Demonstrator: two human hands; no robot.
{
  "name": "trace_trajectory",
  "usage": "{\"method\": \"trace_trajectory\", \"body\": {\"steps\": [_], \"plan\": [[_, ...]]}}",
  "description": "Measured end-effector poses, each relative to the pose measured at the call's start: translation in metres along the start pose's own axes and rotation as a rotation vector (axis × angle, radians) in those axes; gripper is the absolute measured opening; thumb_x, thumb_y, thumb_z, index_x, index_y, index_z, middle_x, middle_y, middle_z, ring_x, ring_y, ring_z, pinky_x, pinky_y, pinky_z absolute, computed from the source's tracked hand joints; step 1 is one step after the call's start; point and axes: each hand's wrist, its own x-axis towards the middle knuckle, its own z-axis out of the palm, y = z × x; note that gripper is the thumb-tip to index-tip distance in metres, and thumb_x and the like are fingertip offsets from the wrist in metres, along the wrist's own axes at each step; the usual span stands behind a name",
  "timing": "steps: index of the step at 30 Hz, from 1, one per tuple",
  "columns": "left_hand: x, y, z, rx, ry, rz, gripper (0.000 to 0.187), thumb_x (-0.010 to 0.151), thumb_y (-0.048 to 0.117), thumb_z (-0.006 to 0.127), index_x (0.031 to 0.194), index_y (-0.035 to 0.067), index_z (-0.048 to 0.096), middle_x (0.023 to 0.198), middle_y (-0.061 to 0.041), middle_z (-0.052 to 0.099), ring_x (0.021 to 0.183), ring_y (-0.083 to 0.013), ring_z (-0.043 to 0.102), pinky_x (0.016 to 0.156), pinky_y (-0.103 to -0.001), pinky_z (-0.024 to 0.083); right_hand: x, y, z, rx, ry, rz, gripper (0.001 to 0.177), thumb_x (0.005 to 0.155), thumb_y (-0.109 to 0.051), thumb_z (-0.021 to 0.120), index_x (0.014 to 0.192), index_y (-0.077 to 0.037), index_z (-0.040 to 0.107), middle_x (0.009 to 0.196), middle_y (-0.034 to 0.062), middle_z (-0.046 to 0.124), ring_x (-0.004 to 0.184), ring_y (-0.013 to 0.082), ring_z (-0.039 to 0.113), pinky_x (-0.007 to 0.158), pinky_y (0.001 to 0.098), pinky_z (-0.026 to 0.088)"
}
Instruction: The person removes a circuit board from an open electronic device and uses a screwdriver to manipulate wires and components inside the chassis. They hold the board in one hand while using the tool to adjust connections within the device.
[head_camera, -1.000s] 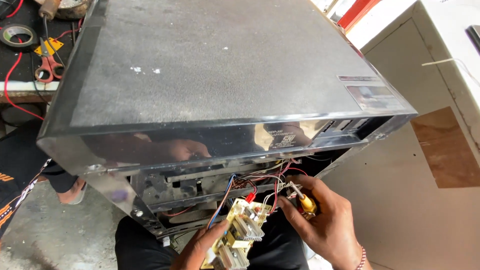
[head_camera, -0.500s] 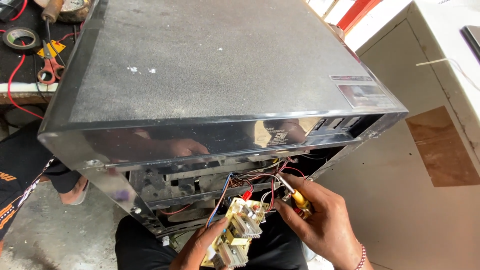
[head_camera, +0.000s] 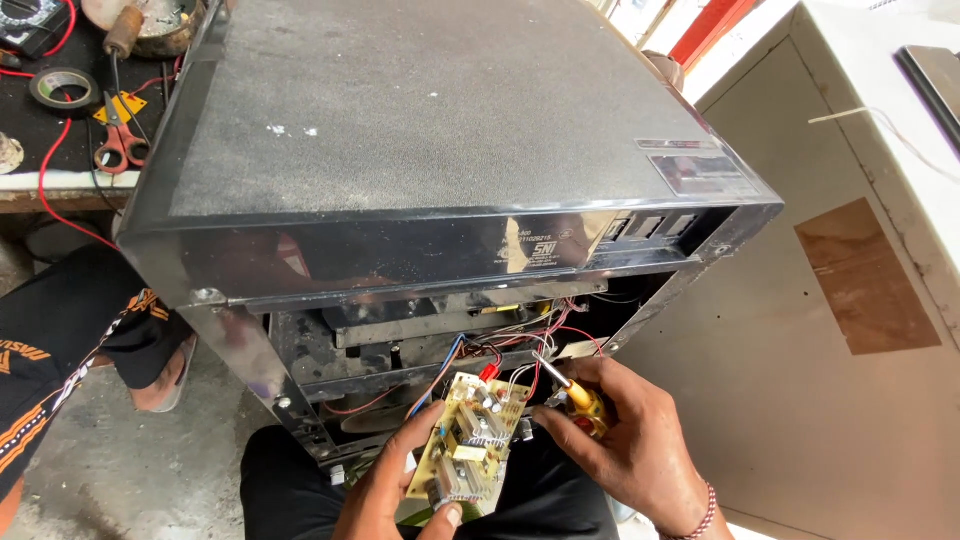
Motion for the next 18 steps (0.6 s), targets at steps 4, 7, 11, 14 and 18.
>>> {"method": "trace_trajectory", "body": {"steps": [4,7,11,14,18], "plan": [[0.0,0.001,0.008,-0.03,0.116,-0.023,0.089,0.073,0.02,0.077,0.152,0.051,0.05,0.141,0.016,0.078,0.118,-0.0071,0.082,0.112,-0.027,0.057,-0.006,0.002,-0.005,-0.02,0.007,-0.085,0.034,0.073,-0.029,0.093,0.092,-0.013,0.07,0.073,-0.0036,0.06,0.06,0.0112,0.046,0.055,0.0252,0.043],[0.003,-0.005,0.011,0.022,0.064,0.018,0.092,0.08,0.039,0.079,0.158,0.052,0.03,0.158,0.005,0.051,0.148,-0.0246,0.049,0.123,-0.051,0.044,-0.01,0.001,-0.006,0.014,0.038,-0.237,0.022,0.079,-0.016,0.086,0.095,-0.011,0.072,0.085,0.0004,0.071,0.07,0.011,0.068,0.065,0.0221,0.055],[0.002,-0.004,0.018,0.054,0.135,0.06,0.096,0.077,0.027,0.083,0.157,0.047,0.035,0.149,0.003,0.061,0.123,-0.018,0.073,0.106,-0.034,0.057,-0.02,0.005,-0.006,-0.002,0.136,-0.295,0.022,0.08,-0.014,0.085,0.093,-0.009,0.068,0.105,0.0083,0.072,0.093,0.0171,0.074,0.084,0.0271,0.059],[-0.004,0.0,0.021,0.027,0.168,0.162,0.097,0.075,0.02,0.084,0.158,0.038,0.037,0.138,-0.001,0.068,0.101,-0.0129,0.084,0.091,-0.025,0.063,-0.028,0.007,-0.007,0.031,0.127,-0.301,0.028,0.077,-0.014,0.087,0.096,-0.008,0.068,0.119,0.0139,0.071,0.108,0.0215,0.075,0.094,0.031,0.06],[-0.011,0.011,0.016,-0.04,0.183,0.243,0.1,0.072,0.011,0.081,0.159,0.032,0.037,0.13,-0.003,0.071,0.088,-0.0145,0.084,0.081,-0.027,0.066,-0.042,0.01,-0.009,0.095,0.083,-0.228,0.03,0.079,-0.016,0.086,0.105,-0.01,0.073,0.139,0.0159,0.062,0.126,0.0205,0.068,0.077,0.0225,0.062]]}}
